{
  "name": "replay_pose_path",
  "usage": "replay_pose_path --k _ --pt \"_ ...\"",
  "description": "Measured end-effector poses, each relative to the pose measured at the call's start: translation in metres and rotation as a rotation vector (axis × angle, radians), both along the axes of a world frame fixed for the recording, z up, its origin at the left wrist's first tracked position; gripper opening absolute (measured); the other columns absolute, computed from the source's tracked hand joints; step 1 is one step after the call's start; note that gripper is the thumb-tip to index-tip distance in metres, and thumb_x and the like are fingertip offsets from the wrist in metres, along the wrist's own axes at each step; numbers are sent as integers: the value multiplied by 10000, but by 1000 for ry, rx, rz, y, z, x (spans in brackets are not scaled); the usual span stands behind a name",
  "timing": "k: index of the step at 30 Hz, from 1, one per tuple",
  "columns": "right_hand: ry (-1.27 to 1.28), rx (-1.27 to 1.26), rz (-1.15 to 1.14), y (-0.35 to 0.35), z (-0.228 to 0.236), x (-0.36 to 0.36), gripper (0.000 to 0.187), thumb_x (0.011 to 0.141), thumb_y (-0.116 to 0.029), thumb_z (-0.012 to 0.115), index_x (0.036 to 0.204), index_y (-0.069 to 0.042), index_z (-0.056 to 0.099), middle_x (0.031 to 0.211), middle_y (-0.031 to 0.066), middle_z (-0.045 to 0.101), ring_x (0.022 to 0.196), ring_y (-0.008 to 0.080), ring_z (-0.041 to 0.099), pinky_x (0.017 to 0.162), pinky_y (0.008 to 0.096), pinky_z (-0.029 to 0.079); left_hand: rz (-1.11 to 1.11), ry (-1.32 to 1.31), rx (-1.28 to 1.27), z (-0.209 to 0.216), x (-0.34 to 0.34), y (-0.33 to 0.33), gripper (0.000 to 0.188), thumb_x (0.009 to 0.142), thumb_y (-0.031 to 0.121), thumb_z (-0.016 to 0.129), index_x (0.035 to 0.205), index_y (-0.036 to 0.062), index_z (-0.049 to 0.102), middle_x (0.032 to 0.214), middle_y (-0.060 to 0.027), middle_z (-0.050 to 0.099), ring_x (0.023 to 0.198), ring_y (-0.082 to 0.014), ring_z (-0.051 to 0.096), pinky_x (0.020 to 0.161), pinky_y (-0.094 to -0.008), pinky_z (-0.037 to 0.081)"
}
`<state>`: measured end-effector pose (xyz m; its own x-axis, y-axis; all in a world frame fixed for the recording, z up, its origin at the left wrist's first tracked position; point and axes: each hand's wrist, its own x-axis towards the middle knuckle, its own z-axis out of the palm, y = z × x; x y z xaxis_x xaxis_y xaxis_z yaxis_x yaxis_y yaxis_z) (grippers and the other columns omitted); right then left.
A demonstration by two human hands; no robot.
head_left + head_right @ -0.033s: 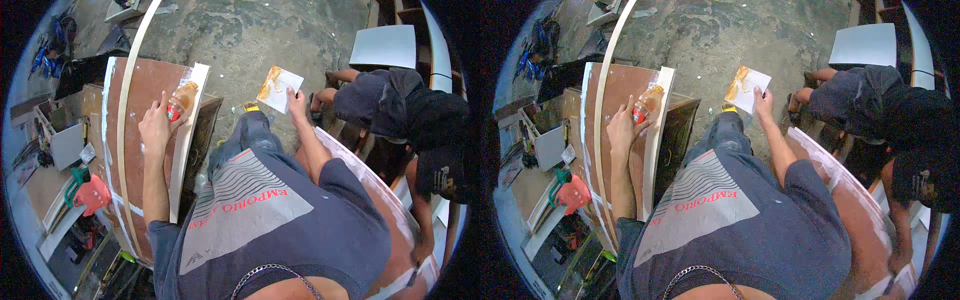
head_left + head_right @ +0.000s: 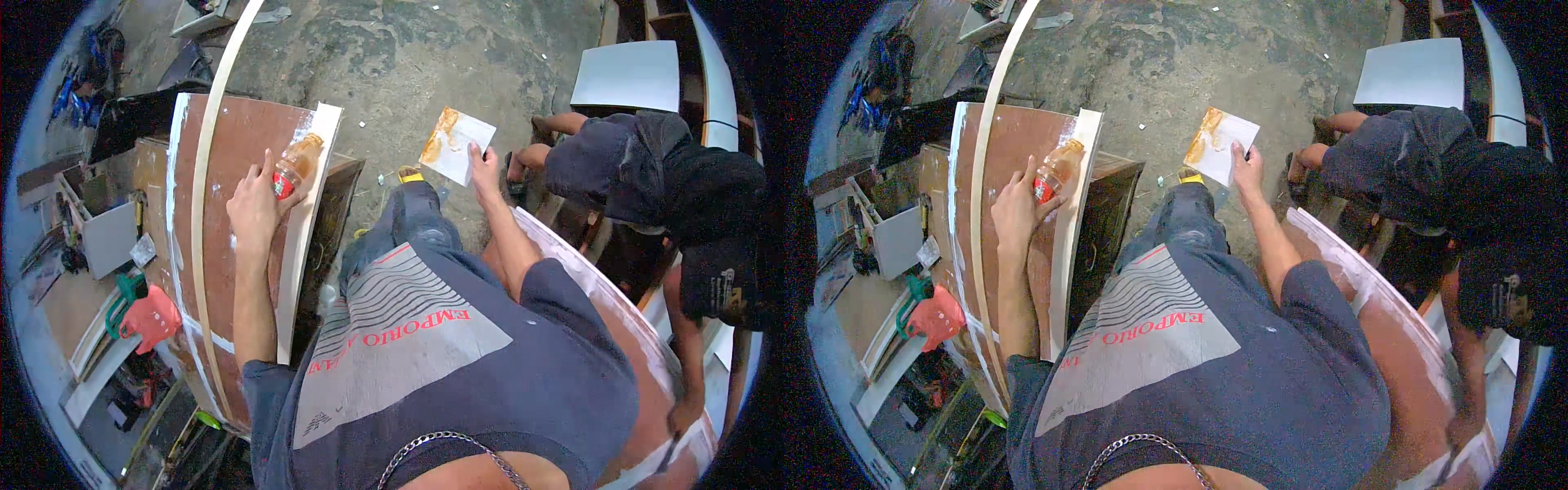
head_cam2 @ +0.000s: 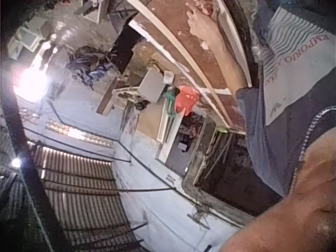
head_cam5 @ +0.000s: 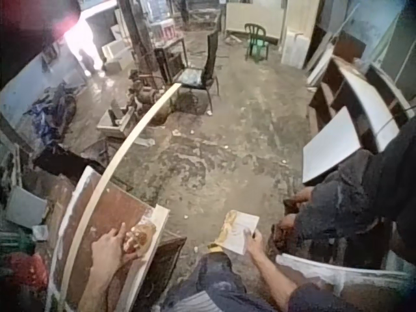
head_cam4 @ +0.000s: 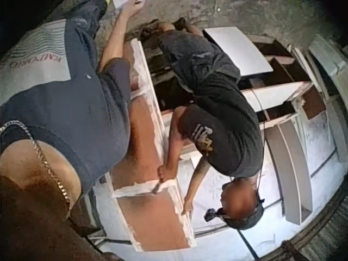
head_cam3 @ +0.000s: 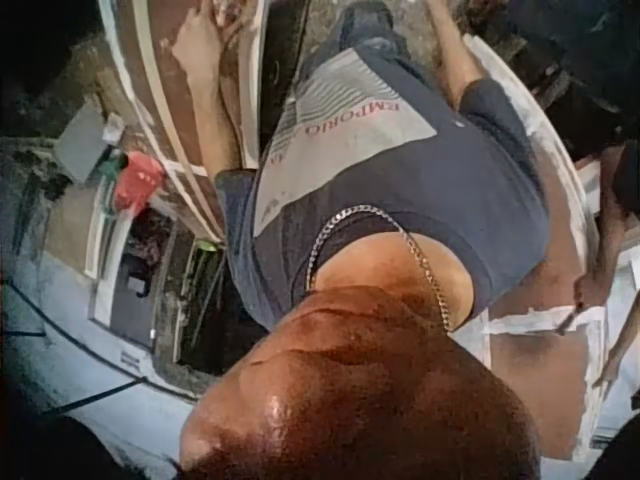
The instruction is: The person carries wooden strips across the room and places them on a wooden board. The person then pours glue from a bottle onto the wooden strip and spreads it with an applicator card.
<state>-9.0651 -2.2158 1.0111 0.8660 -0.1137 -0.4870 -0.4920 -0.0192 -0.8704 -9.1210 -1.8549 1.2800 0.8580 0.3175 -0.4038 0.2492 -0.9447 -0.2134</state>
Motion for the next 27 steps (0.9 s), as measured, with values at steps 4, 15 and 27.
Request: replay_pose_path --k 4,15,27 --pt "-37 16 -1 0 -2 -1 345 946 -287 612 1088 27 629 973 58 671 863 119 583 795 289 464 22 22 0 -4 -2 1 933 670 542 775 1442 170 406 1044 -125 632 937 -290 666 716 -430 562" --pt "-19 53 -25 5 -5 -2 327 943 -270 607 1084 24 634 994 66 683 882 119 597 801 286 465 45 47 -14 -2 -13 -2 941 675 549 772 1456 191 388 1107 -129 620 976 -305 656 749 -457 567" --pt "-31 -20 -6 -2 -24 -3 340 930 -307 627 1026 18 634 941 87 685 846 149 605 764 310 470 84 55 -13 -5 -17 -5 966 664 599 755 1459 196 383 1085 -137 620 985 -318 654 757 -463 566"
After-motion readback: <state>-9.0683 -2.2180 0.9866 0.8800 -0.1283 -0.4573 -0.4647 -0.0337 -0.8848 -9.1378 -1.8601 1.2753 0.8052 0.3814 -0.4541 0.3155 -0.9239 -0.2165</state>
